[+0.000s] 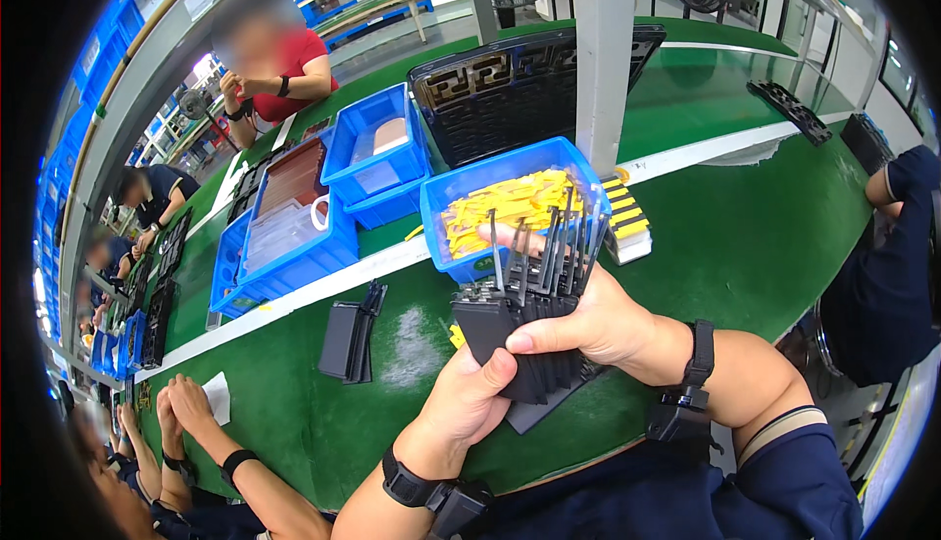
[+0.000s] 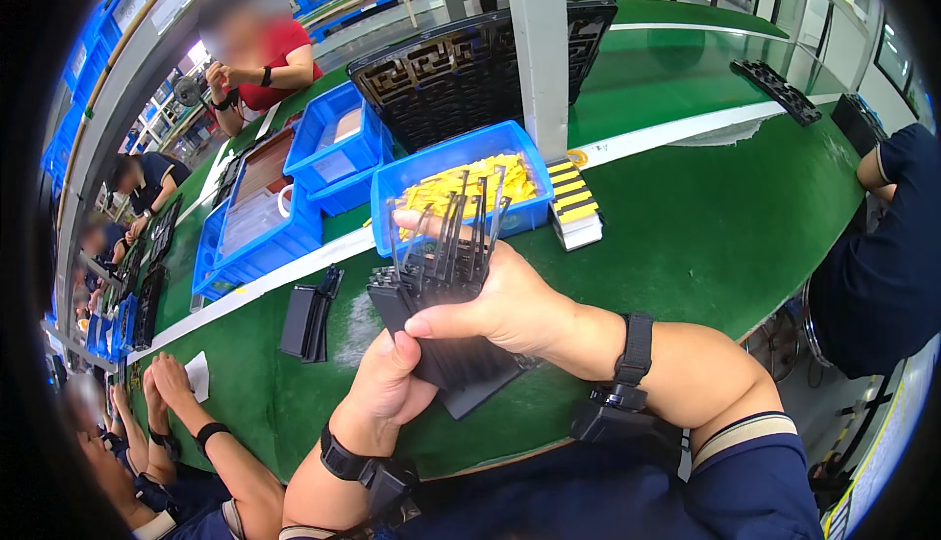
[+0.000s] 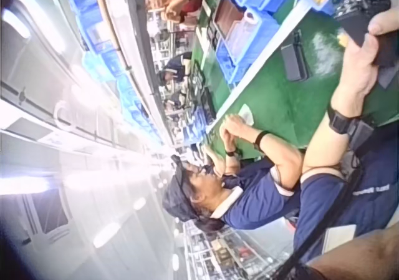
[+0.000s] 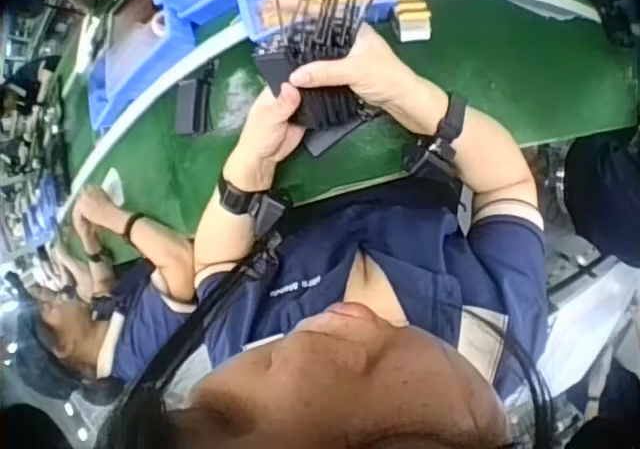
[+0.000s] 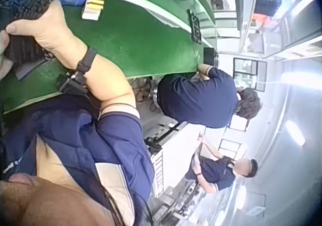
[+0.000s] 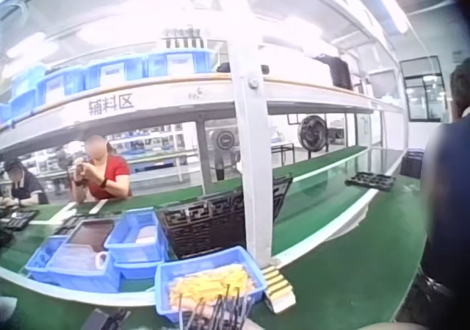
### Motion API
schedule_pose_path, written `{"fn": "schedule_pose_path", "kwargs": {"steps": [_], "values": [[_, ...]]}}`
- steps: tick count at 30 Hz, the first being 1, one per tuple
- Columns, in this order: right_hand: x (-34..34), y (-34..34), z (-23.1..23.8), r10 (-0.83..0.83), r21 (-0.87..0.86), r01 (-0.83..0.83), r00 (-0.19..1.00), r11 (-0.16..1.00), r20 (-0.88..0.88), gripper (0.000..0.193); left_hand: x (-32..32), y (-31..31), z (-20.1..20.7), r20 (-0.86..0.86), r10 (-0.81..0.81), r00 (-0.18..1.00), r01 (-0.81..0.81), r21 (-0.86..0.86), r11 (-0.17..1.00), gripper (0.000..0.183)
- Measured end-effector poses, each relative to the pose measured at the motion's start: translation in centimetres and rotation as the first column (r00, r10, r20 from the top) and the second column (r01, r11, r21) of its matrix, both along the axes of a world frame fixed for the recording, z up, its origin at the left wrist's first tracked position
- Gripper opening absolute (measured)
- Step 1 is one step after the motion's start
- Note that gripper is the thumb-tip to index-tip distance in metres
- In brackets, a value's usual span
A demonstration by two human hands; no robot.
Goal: Sticking black and yellow striped adhesive labels onto small black rectangular electronic modules.
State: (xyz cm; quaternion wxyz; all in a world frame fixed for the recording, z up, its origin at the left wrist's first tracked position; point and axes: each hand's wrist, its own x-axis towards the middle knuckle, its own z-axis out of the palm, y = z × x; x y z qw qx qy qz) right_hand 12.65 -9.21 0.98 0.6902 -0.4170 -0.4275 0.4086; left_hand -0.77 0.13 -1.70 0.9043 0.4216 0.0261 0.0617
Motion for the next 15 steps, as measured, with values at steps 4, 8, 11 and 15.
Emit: {"fn": "schedule_pose_path", "kwargs": {"steps": [4,8,11,15], "values": [[-0.9,-0.4,-0.6,-0.109,0.036,0.107,0.991,0.994,0.072,0.086,-0.3,0.0,0.1,-0.014,-0.011,1.000,0.011,0.060,0.998,0.076],[0.2,-0.9,0.5,-0.031,-0.106,0.075,0.931,0.992,0.363,0.072,-0.4,0.5,0.7,-0.029,0.092,0.995,-0.088,0.116,0.989,0.078],[4.1,-2.7,2.2,0.292,-0.426,0.066,0.633,0.903,0.717,0.039,-0.9,1.6,1.6,-0.061,0.199,0.978,-0.179,0.246,0.953,0.069],[9.5,-4.5,2.5,-0.219,-0.271,0.634,0.584,0.724,0.782,0.017,-1.4,1.7,2.3,-0.288,0.126,0.949,0.006,0.417,0.909,0.053]]}}
